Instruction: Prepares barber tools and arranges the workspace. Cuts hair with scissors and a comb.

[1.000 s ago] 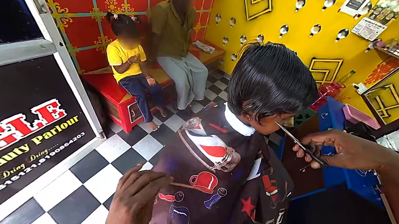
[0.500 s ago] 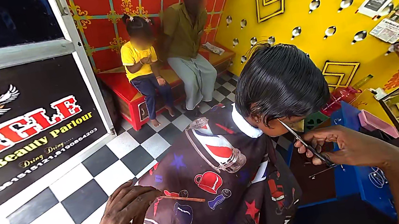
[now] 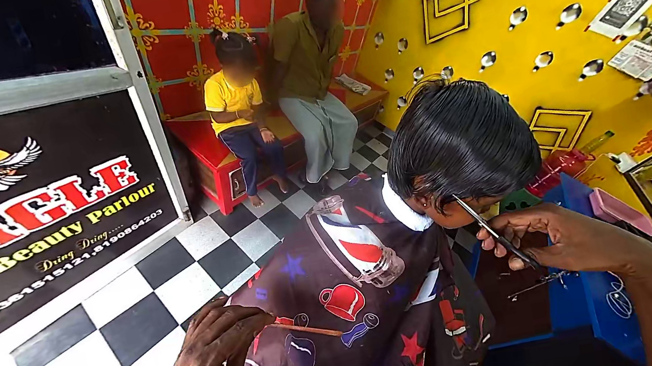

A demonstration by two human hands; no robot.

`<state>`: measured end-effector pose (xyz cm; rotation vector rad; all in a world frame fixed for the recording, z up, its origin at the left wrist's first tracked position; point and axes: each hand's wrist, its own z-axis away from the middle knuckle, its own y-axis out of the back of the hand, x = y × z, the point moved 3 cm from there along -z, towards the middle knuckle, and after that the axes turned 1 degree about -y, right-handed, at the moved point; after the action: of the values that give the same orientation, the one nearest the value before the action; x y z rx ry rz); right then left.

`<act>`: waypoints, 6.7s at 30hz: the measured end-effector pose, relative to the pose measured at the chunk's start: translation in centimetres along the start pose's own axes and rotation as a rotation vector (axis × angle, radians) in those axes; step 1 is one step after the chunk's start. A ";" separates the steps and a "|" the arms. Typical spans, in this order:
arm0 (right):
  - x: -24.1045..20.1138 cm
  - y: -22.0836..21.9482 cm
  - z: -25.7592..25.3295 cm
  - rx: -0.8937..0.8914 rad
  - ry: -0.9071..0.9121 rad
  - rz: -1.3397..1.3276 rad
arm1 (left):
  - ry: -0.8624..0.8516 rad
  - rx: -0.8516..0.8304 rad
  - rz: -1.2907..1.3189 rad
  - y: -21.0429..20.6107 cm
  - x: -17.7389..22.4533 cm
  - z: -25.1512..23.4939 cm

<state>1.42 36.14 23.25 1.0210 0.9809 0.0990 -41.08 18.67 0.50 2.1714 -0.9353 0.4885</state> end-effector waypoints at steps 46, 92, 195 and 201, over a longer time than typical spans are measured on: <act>-1.2 -0.3 0.0 0.167 -0.036 0.335 | -0.010 -0.043 -0.006 -0.8 0.3 0.5; -3.7 -0.7 -0.2 0.143 0.033 0.330 | 0.024 -0.042 0.044 -1.4 -0.3 1.7; -5.8 0.9 0.1 0.111 -0.056 0.476 | 0.034 -0.071 0.060 -1.5 -1.1 2.2; -6.2 1.2 -0.1 0.048 -0.083 0.443 | 0.031 -0.076 0.050 -1.6 -1.2 2.3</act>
<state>-1.90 33.88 28.07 1.2645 0.6714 0.3971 -40.57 18.32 -2.43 2.0712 -0.9772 0.5018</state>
